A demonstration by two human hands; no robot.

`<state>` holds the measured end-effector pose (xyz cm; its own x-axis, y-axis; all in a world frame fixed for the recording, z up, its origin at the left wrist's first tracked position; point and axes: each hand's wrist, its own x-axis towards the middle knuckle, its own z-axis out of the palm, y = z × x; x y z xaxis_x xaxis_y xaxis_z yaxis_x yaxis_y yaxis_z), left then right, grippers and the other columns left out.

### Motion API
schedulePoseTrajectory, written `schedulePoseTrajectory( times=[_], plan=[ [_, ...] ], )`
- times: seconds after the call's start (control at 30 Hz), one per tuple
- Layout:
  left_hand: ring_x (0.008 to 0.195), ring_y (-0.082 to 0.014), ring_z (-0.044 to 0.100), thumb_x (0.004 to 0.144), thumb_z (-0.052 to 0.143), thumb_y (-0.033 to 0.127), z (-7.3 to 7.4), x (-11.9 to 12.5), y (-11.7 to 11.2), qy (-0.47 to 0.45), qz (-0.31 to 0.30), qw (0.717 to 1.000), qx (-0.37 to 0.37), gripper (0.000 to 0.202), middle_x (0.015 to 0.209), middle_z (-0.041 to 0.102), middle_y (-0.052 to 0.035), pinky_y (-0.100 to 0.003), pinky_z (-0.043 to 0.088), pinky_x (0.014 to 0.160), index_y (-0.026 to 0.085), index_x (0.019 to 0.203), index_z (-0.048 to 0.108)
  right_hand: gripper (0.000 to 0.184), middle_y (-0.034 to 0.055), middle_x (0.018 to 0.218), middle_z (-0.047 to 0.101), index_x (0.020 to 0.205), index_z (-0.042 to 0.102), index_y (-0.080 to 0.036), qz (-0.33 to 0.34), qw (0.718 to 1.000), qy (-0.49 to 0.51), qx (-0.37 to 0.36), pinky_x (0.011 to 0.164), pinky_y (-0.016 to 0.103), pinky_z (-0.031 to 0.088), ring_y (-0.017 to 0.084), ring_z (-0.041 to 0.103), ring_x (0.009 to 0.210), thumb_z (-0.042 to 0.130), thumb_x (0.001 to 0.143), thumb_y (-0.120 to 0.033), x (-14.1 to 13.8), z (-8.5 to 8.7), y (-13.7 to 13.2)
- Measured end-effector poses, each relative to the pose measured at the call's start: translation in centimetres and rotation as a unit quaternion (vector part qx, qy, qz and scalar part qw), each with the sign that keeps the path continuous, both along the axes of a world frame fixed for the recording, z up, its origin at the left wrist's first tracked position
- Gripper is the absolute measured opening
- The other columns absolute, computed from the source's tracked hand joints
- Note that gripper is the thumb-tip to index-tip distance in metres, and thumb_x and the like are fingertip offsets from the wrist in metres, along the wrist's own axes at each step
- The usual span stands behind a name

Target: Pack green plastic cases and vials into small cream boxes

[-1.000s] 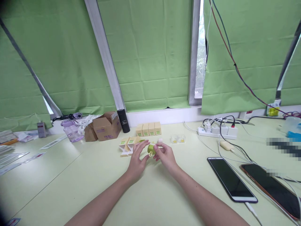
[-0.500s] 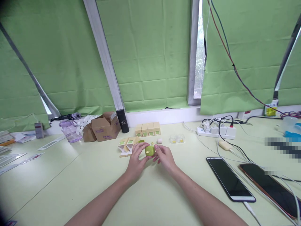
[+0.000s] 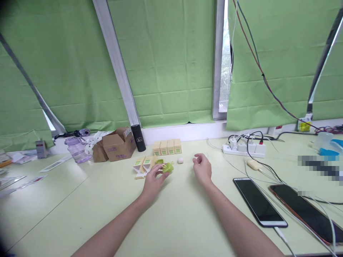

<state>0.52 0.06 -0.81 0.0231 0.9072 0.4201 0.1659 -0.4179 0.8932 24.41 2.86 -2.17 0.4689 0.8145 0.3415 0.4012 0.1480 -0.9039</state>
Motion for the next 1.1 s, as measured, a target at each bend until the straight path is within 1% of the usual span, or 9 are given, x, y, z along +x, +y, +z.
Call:
schedulePoseTrajectory(
  times=[0.13,0.23,0.37,0.47,0.57,0.7,0.8,0.97,1.1],
  plan=[
    [0.111,-0.0277,0.068,0.073,0.087,0.051,-0.2,0.0,0.5,-0.047,-0.003,0.998,-0.049,0.049,0.128,0.069,-0.0143,-0.040,0.053,0.095,0.019,0.109,0.080,0.040,0.0152,0.111,0.065,0.120,0.067,-0.019,-0.069,0.997,-0.045,-0.012,0.095,0.045,0.043,0.034,0.058,0.108,0.054,0.085,-0.033,2.0,-0.5,1.0],
    [0.109,-0.0294,0.070,0.071,0.086,0.059,0.0,0.0,0.6,-0.057,-0.010,0.995,-0.078,0.056,0.123,0.074,-0.0155,-0.042,0.052,0.098,0.016,0.107,0.080,0.047,0.0192,0.128,0.059,0.133,0.064,-0.020,-0.106,0.983,-0.137,-0.065,0.103,0.047,0.040,0.038,0.051,0.123,0.052,0.088,-0.025,3.2,-1.1,1.6],
    [0.096,-0.0275,0.073,0.071,0.082,0.068,0.5,-0.2,0.5,-0.058,-0.012,0.994,-0.090,0.062,0.107,0.078,-0.0144,-0.040,0.055,0.092,0.014,0.101,0.081,0.055,0.0204,0.142,0.055,0.146,0.057,-0.021,-0.104,0.958,-0.231,-0.136,0.103,0.048,0.042,0.040,0.047,0.132,0.052,0.092,-0.019,4.5,-2.0,2.3],
    [0.080,-0.0238,0.072,0.070,0.079,0.073,0.6,-0.3,0.5,-0.058,-0.007,0.994,-0.097,0.066,0.097,0.078,-0.0129,-0.038,0.057,0.083,0.013,0.096,0.082,0.055,0.0196,0.150,0.052,0.147,0.059,-0.022,-0.093,0.942,-0.277,-0.163,0.104,0.050,0.042,0.041,0.043,0.139,0.053,0.092,-0.017,5.2,-2.4,2.7],
    [0.077,-0.0225,0.071,0.069,0.079,0.075,0.5,-0.3,0.6,-0.067,-0.007,0.993,-0.096,0.066,0.095,0.078,-0.0126,-0.036,0.057,0.079,0.014,0.093,0.083,0.046,0.0181,0.148,0.056,0.136,0.068,-0.023,-0.087,0.941,-0.282,-0.168,0.106,0.050,0.041,0.040,0.043,0.139,0.056,0.092,-0.017,5.8,-2.7,2.9],
    [0.076,-0.0212,0.070,0.067,0.079,0.077,0.6,-0.2,0.6,-0.071,-0.008,0.993,-0.094,0.066,0.100,0.078,-0.0128,-0.036,0.058,0.080,0.015,0.091,0.083,0.030,0.0155,0.125,0.070,0.115,0.074,-0.023,-0.081,0.942,-0.276,-0.174,0.100,0.045,0.045,0.035,0.055,0.127,0.055,0.092,-0.017,6.3,-2.5,2.9],
    [0.078,-0.0216,0.070,0.066,0.078,0.079,0.7,-0.1,0.5,-0.065,-0.008,0.993,-0.093,0.068,0.101,0.079,-0.0138,-0.036,0.058,0.081,0.014,0.088,0.082,0.024,0.0160,0.111,0.072,0.103,0.075,-0.022,-0.086,0.945,-0.260,-0.180,0.091,0.043,0.048,0.034,0.059,0.121,0.054,0.092,-0.018,6.4,-2.3,2.8],
    [0.084,-0.0239,0.071,0.067,0.077,0.078,0.8,-0.1,0.5,-0.073,-0.006,0.993,-0.093,0.066,0.105,0.079,-0.0150,-0.037,0.058,0.081,0.015,0.086,0.082,0.019,0.0156,0.106,0.071,0.098,0.072,-0.023,-0.093,0.952,-0.226,-0.182,0.075,0.040,0.050,0.034,0.066,0.104,0.055,0.091,-0.022,6.1,-1.6,2.3],
    [0.085,-0.0242,0.071,0.065,0.080,0.077,0.8,-0.1,0.5,-0.085,0.011,0.991,-0.101,0.065,0.111,0.078,-0.0150,-0.039,0.059,0.081,0.015,0.085,0.081,0.018,0.0137,0.119,0.069,0.107,0.064,-0.026,-0.100,0.960,-0.226,-0.129,0.082,0.041,0.051,0.034,0.061,0.119,0.054,0.092,-0.024,5.1,-0.6,1.7]
  ],
)
